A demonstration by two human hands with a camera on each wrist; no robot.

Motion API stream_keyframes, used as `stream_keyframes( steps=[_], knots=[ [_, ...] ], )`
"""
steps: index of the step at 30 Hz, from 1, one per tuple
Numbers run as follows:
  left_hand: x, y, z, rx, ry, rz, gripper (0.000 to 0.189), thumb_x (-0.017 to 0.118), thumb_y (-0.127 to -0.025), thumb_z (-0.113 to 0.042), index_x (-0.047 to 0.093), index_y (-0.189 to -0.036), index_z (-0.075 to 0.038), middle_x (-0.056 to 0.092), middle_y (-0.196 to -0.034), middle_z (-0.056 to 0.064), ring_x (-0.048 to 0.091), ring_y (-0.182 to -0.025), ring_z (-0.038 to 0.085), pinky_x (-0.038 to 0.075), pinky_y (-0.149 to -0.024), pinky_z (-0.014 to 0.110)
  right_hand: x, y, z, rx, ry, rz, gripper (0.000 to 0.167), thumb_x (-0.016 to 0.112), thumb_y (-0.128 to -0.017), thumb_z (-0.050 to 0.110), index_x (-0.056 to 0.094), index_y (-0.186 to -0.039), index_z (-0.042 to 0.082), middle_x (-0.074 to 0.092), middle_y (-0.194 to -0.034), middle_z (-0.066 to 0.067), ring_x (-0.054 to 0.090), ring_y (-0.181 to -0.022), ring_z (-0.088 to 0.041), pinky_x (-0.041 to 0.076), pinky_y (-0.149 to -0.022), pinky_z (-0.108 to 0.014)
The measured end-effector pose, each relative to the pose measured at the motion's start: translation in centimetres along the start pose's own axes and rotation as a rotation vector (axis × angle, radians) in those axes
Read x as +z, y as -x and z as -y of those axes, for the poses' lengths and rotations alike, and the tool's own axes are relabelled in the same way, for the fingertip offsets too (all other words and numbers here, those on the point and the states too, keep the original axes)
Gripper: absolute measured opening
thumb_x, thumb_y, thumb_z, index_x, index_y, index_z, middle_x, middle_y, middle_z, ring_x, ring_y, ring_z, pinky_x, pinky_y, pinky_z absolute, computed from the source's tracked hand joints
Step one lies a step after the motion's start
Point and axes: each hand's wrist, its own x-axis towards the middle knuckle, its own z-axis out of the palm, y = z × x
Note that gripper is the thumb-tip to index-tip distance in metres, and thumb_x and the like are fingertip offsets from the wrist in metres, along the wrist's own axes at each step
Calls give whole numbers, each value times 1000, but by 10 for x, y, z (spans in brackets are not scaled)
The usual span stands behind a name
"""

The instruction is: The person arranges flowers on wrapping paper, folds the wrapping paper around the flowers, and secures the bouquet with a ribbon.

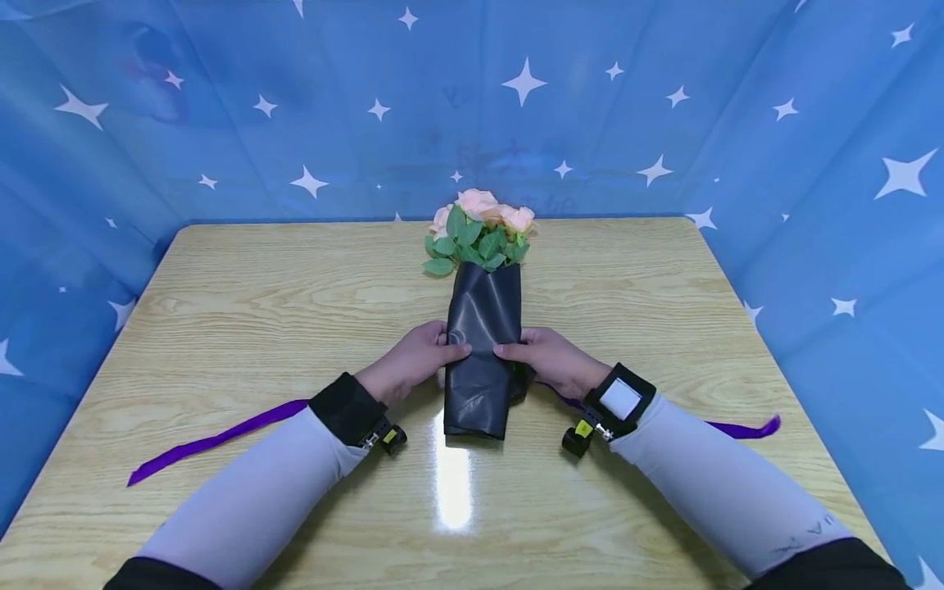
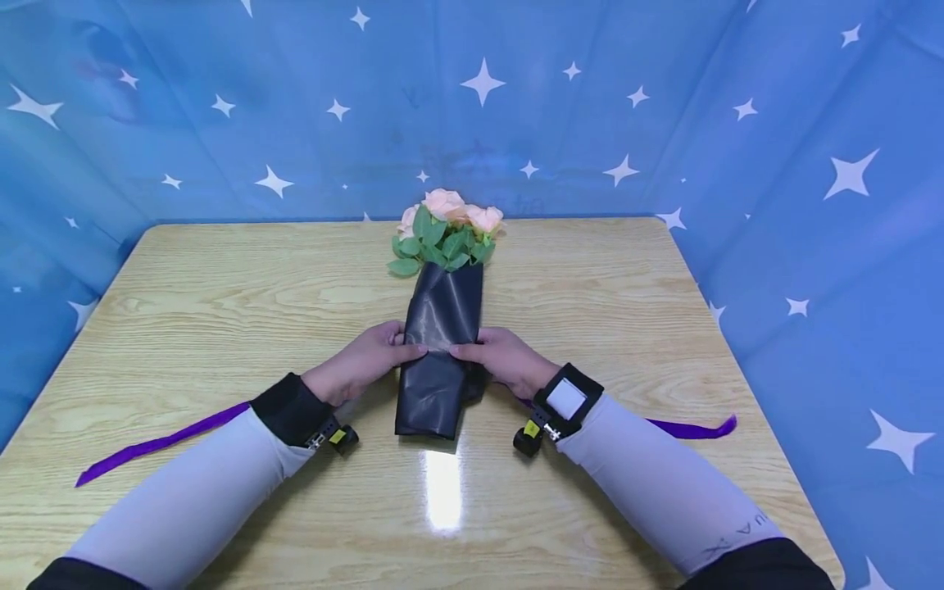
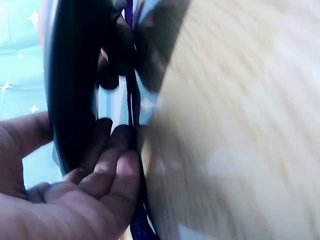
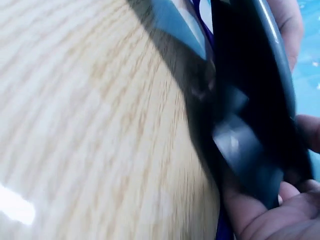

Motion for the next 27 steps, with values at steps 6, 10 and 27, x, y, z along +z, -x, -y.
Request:
stream_keyframes(
  steps=[6, 10, 27],
  knots=[
    [-9, 0, 4, 106, -118, 46, 53, 64, -103, -15, 45, -148, 4, 68, -133, 20, 65, -124, 30, 46, -110, 43, -12, 7, -6, -1, 133, -71, 17, 68, -100, 17, 67, -108, 2, 73, -83, 5, 67, -73, -7, 53, -67, -23],
    [-9, 1, 6, 147, -197, 49, 48, 66, -101, -13, 50, -144, 2, 71, -129, 18, 67, -122, 29, 49, -103, 40, -13, 12, -3, -13, 264, -119, 16, 75, -96, 20, 66, -93, 7, 51, -63, 10, 41, -55, -7, 31, -54, -22],
    [0, 8, 3, 368, -777, -6, 47, 76, -97, -26, 61, -136, -5, 68, -112, 13, 62, -100, 24, 53, -90, 40, 7, 16, -1, -156, 954, -303, 83, 88, -82, 43, 50, -142, 0, 63, -92, -9, 59, -72, -17, 47, -60, -29]
  ],
)
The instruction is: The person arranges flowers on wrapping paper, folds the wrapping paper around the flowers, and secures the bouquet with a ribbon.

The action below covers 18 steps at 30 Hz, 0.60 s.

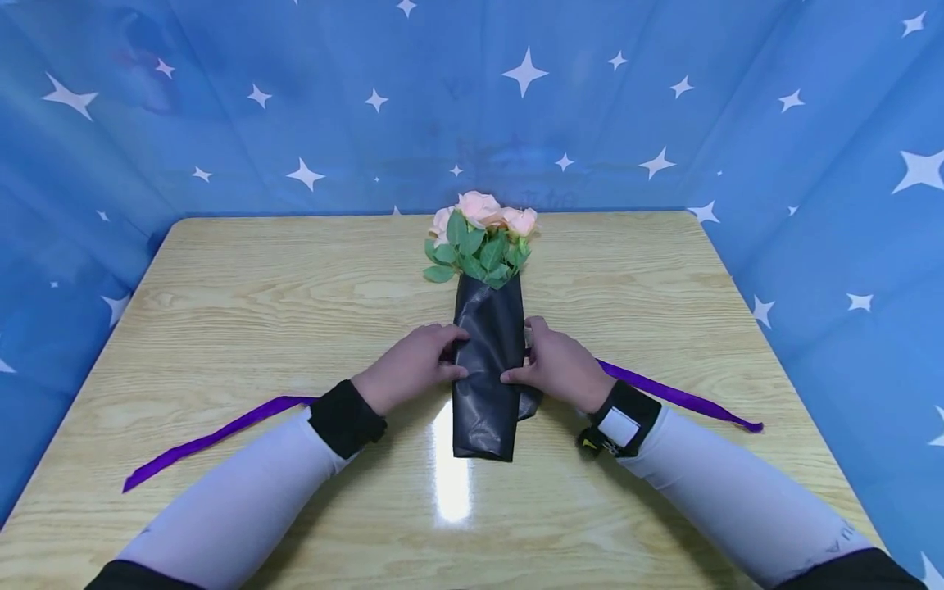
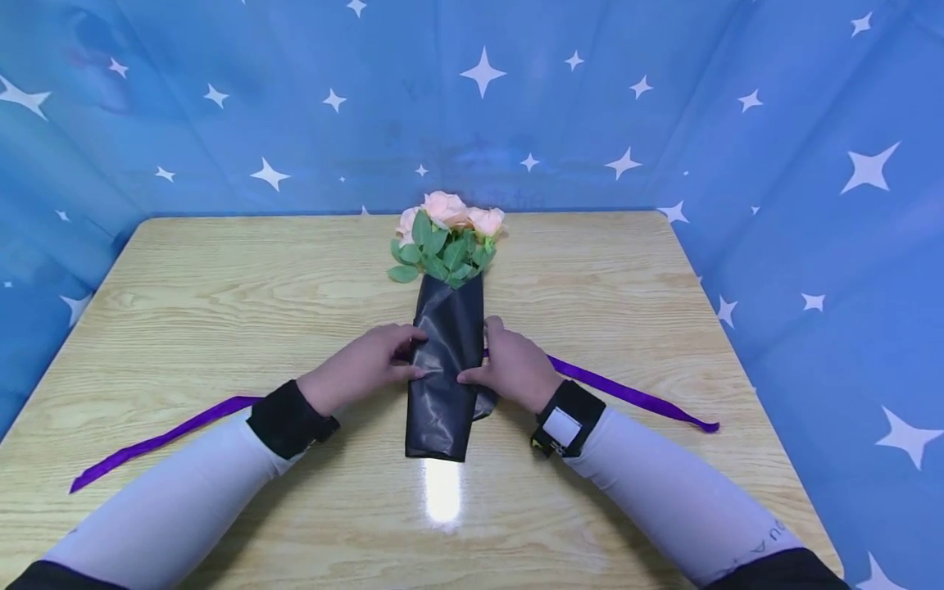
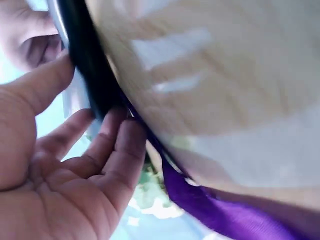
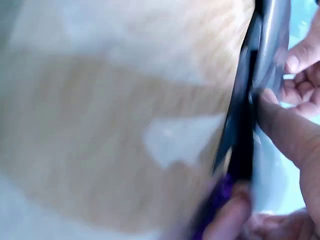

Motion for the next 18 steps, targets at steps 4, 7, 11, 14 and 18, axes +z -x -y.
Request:
stream_keyframes(
  steps=[4, 7, 11, 14, 18],
  knots=[
    [0, 3, -6, 48, -226, 5, 64, 78, -94, -38, 60, -143, -2, 62, -127, 20, 56, -118, 34, 52, -101, 43, -1, 3, 0, -164, 235, -99, 100, 88, -81, 48, 40, -160, 11, 58, -127, -22, 62, -104, -32, 57, -81, -42],
    [0, 5, -10, 68, -304, 47, 72, 78, -91, -43, 58, -145, 2, 52, -151, 25, 47, -142, 41, 46, -115, 44, 0, 6, 0, -255, 334, -73, 87, 82, -85, 55, 50, -155, 15, 44, -157, -25, 46, -142, -44, 47, -110, -56],
    [2, 6, -13, 92, -329, 122, 79, 76, -93, -45, 52, -148, 5, 40, -162, 26, 37, -153, 38, 38, -122, 45, -1, 10, -2, -278, 370, 36, 86, 73, -88, 64, 51, -153, 11, 28, -170, -17, 18, -161, -38, 29, -125, -59],
    [6, 5, -16, 104, -346, 143, 81, 73, -95, -47, 48, -150, 6, 40, -161, 26, 39, -153, 37, 37, -122, 44, -4, 10, -1, -308, 363, 68, 94, 74, -86, 66, 46, -156, 9, 28, -170, -15, 18, -161, -33, 28, -126, -54],
    [10, 3, -21, 108, -370, 138, 83, 72, -95, -49, 47, -151, 6, 42, -161, 26, 41, -151, 37, 38, -122, 45, -8, 8, 1, -334, 302, 146, 103, 78, -81, 65, 37, -161, 15, 23, -172, -17, 21, -160, -35, 34, -124, -50]
  ],
)
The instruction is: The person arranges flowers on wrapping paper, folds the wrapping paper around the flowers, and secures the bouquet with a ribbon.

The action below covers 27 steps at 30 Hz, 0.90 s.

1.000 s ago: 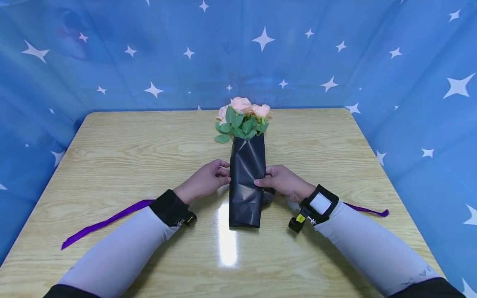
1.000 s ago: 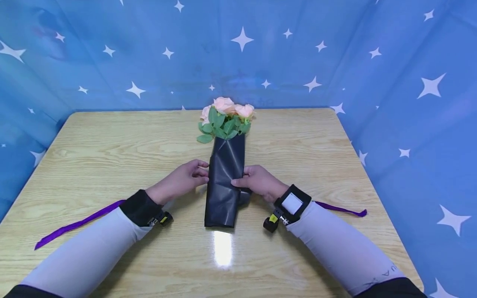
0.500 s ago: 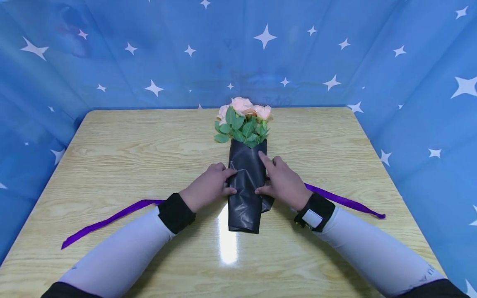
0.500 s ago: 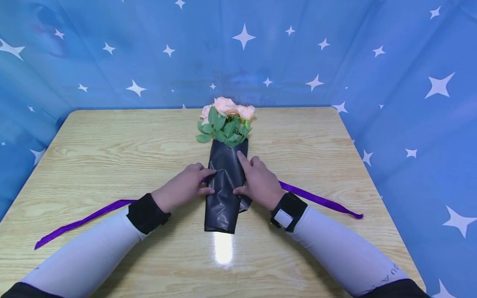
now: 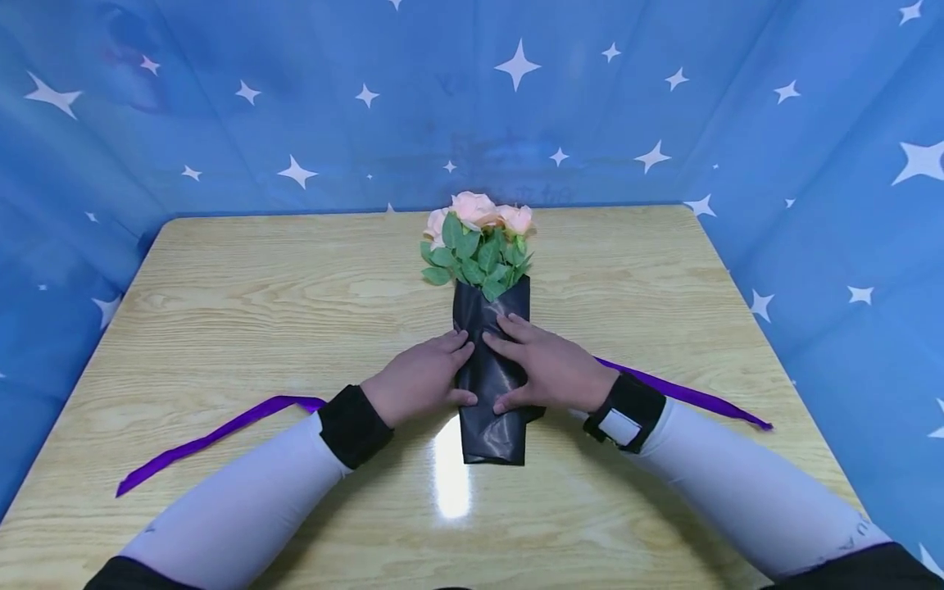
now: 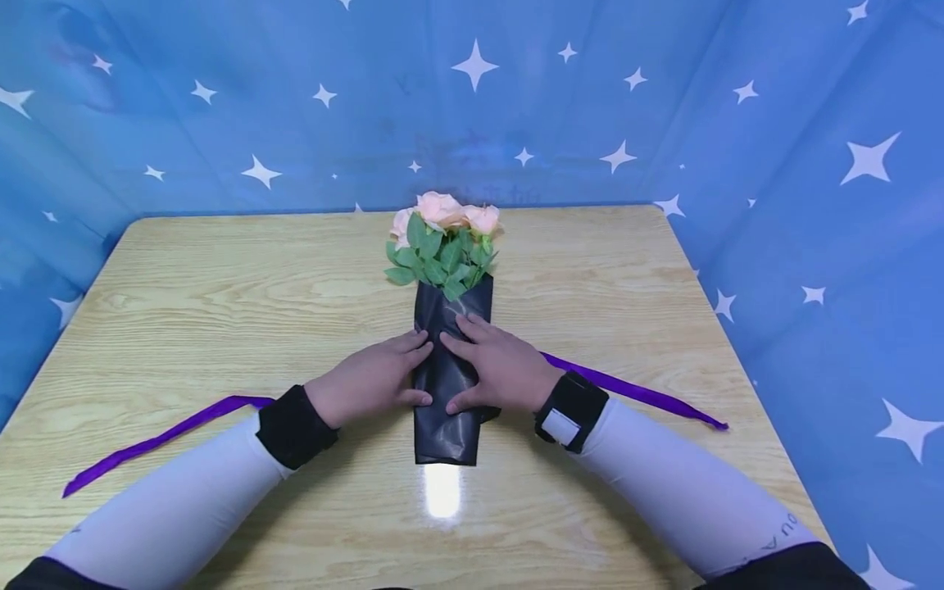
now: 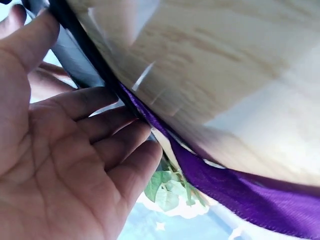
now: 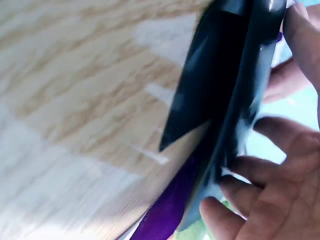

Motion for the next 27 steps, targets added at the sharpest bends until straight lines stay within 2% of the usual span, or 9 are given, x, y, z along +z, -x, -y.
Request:
stream_keyframes(
  steps=[5, 11, 15, 17, 19, 21, 23, 27],
  knots=[
    [-3, 1, -6, -24, -8, 9, 84, 70, -96, -51, 45, -152, 6, 41, -161, 26, 41, -151, 37, 38, -122, 45, -6, -6, 1, -2, -36, 128, 104, 79, -82, 63, 31, -164, 21, 17, -173, -18, 27, -157, -38, 43, -118, -49],
    [-4, 0, -6, -61, -7, 19, 84, 66, -97, -55, 45, -153, 5, 40, -162, 25, 40, -152, 37, 38, -122, 45, -9, -15, -5, -39, -18, 155, 104, 81, -82, 59, 30, -164, 20, 16, -173, -18, 22, -159, -37, 43, -118, -49],
    [-3, 5, 6, -90, 72, 2, 72, 67, -101, -41, 46, -153, 3, 42, -162, 22, 43, -150, 35, 39, -121, 45, -6, -17, -7, -44, -41, 164, 104, 80, -82, 60, 29, -165, 21, 14, -173, -17, 18, -160, -35, 40, -120, -48],
    [-2, 11, 15, -87, 98, -60, 56, 70, -100, -28, 56, -145, 3, 55, -151, 20, 53, -140, 35, 45, -115, 46, -5, -17, -7, -37, -48, 159, 104, 80, -82, 60, 29, -165, 22, 15, -174, -16, 18, -161, -35, 39, -121, -49],
    [-1, 20, 24, -95, 114, -128, 38, 73, -97, -17, 65, -129, 2, 66, -129, 16, 62, -122, 33, 51, -104, 45, -4, -16, -6, -25, -48, 157, 104, 80, -82, 61, 29, -165, 24, 15, -174, -15, 17, -161, -34, 39, -121, -49],
    [-1, 29, 33, -101, 111, -181, 21, 75, -94, -10, 69, -112, -1, 67, -105, 11, 63, -101, 29, 53, -91, 44, -3, -16, -6, -20, -42, 153, 104, 80, -82, 60, 30, -165, 24, 15, -174, -14, 18, -161, -34, 40, -120, -49],
    [-3, 40, 42, -128, 119, -187, 11, 74, -93, -5, 68, -101, -3, 62, -92, 7, 58, -87, 24, 52, -81, 41, -2, -16, -6, -16, -38, 155, 103, 80, -82, 60, 29, -165, 24, 15, -174, -14, 18, -161, -34, 41, -120, -49],
    [-8, 62, 57, -214, 181, -133, 5, 70, -95, -2, 69, -98, -4, 64, -90, 4, 57, -81, 17, 53, -78, 38, -2, -15, -7, -12, -46, 156, 103, 80, -83, 59, 29, -165, 23, 14, -174, -14, 18, -161, -35, 40, -120, -49]
  ],
)
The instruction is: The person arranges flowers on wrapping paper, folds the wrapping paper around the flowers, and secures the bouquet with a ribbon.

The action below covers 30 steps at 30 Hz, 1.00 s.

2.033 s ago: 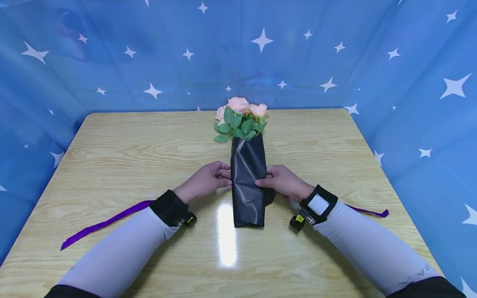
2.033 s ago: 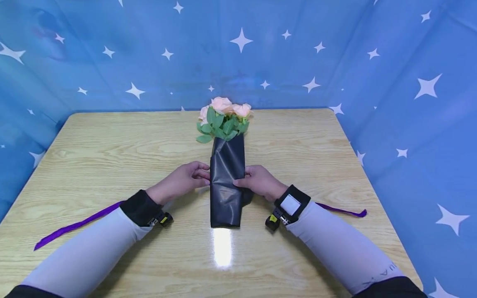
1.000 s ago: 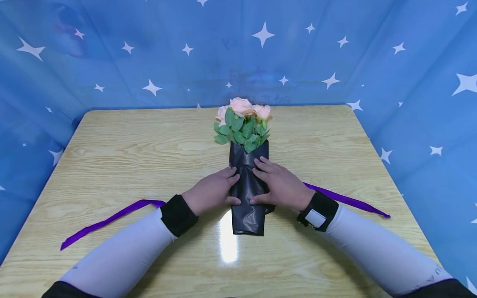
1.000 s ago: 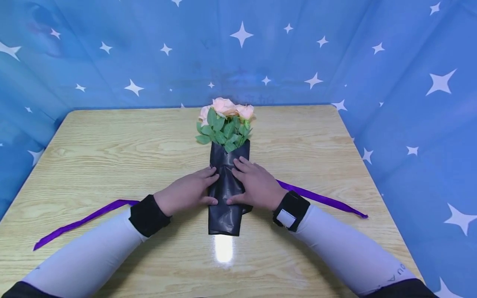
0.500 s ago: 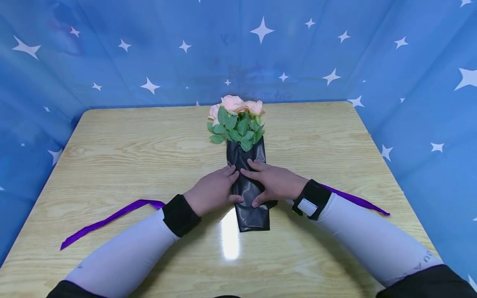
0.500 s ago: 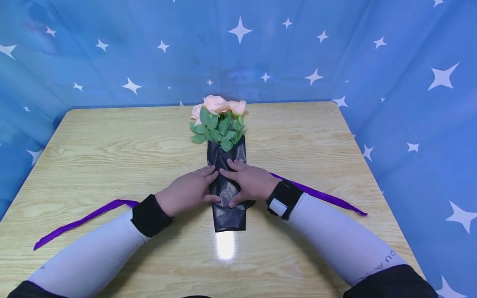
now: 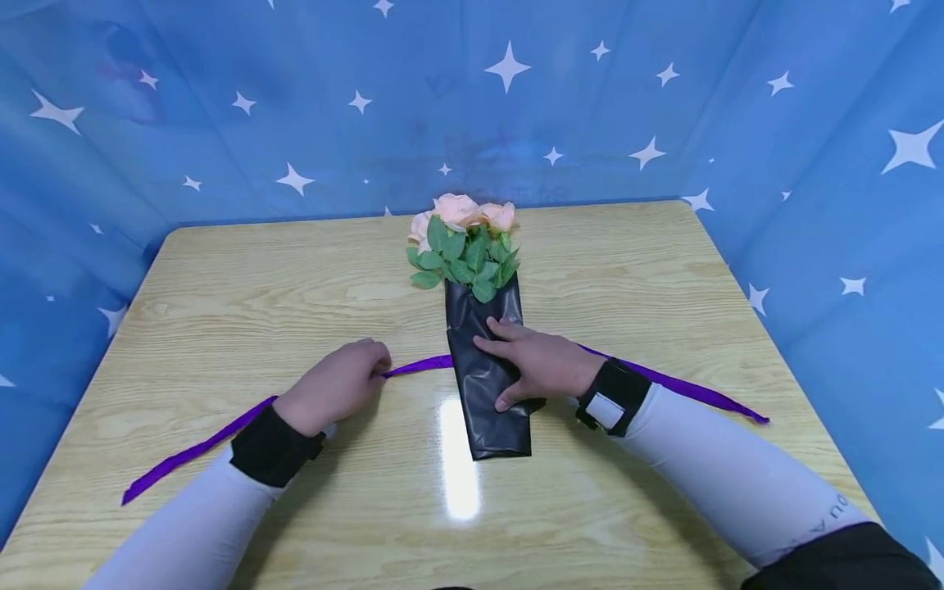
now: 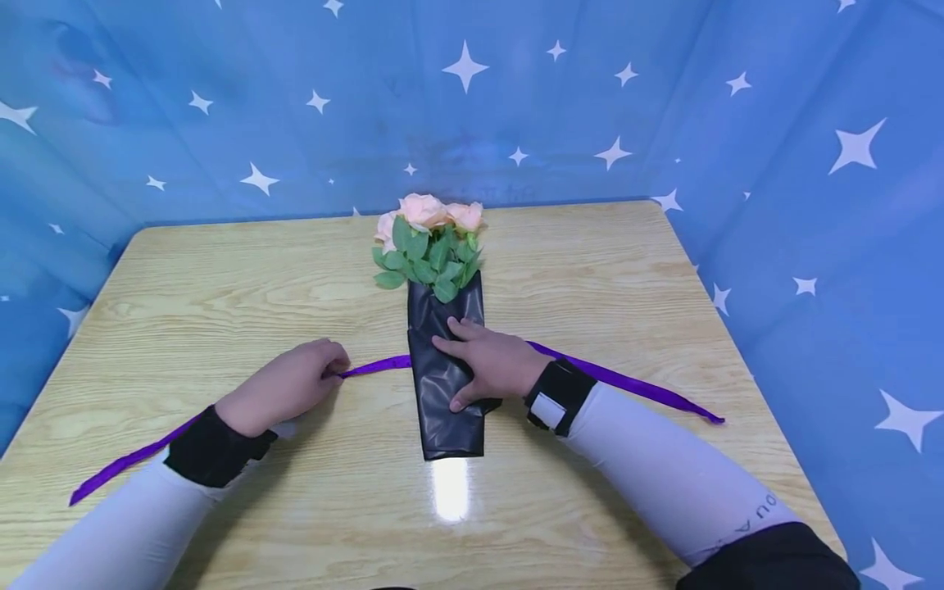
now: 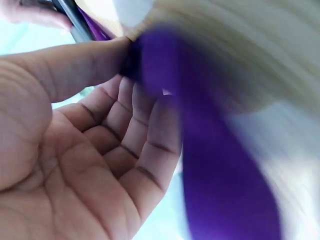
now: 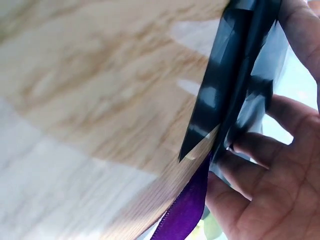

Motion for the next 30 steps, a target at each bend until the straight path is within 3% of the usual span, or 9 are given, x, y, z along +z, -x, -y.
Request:
stream_keyframes(
  steps=[4, 10, 15, 20, 23, 27, 30],
  knots=[
    [-8, 15, 16, -82, 23, 53, 3, 68, -96, -4, 69, -94, -6, 65, -88, 2, 56, -77, 15, 51, -73, 35, -1, 0, 0, 2, -11, 4, 103, 81, -83, 57, 29, -165, 23, 14, -174, -14, 17, -161, -34, 39, -121, -49],
    [-18, 35, 36, -112, 9, 127, 13, 67, -97, -8, 66, -85, -14, 59, -81, -3, 49, -73, 13, 41, -69, 30, -1, 1, 1, 4, -26, 9, 102, 80, -83, 57, 29, -165, 23, 13, -175, -14, 17, -161, -36, 40, -120, -50],
    [-25, 40, 40, -156, 65, 37, 8, 64, -101, -11, 68, -95, -11, 57, -77, -2, 46, -68, 14, 37, -62, 29, -1, 1, 1, 4, -35, 6, 102, 80, -84, 57, 29, -165, 23, 13, -175, -14, 16, -161, -36, 40, -119, -51],
    [-30, 29, 28, -150, 222, -114, 16, 62, -105, -13, 74, -115, -8, 73, -99, 7, 61, -84, 20, 45, -70, 30, -1, 3, 0, 0, -38, -4, 102, 81, -83, 57, 29, -165, 23, 13, -175, -14, 16, -161, -36, 40, -120, -50],
    [-33, 16, 14, -141, 360, -184, 19, 64, -104, -17, 77, -117, -12, 76, -110, 10, 62, -91, 22, 47, -75, 32, -2, 3, -1, -6, -40, -8, 103, 81, -83, 56, 29, -165, 22, 13, -174, -14, 15, -161, -35, 39, -120, -50],
    [-35, -5, -10, -112, 598, -235, 15, 63, -105, -20, 75, -112, -13, 73, -107, 11, 59, -91, 22, 47, -76, 32, -1, 3, -1, -4, -50, -6, 103, 82, -82, 55, 30, -165, 23, 13, -175, -14, 14, -161, -35, 39, -121, -51],
    [-33, -20, -27, -60, 771, -236, 16, 62, -106, -18, 73, -113, -10, 74, -115, 9, 64, -105, 18, 52, -89, 32, 0, 1, 0, -4, -57, 0, 103, 82, -82, 56, 30, -165, 24, 13, -175, -13, 13, -162, -35, 37, -122, -51]
  ],
)
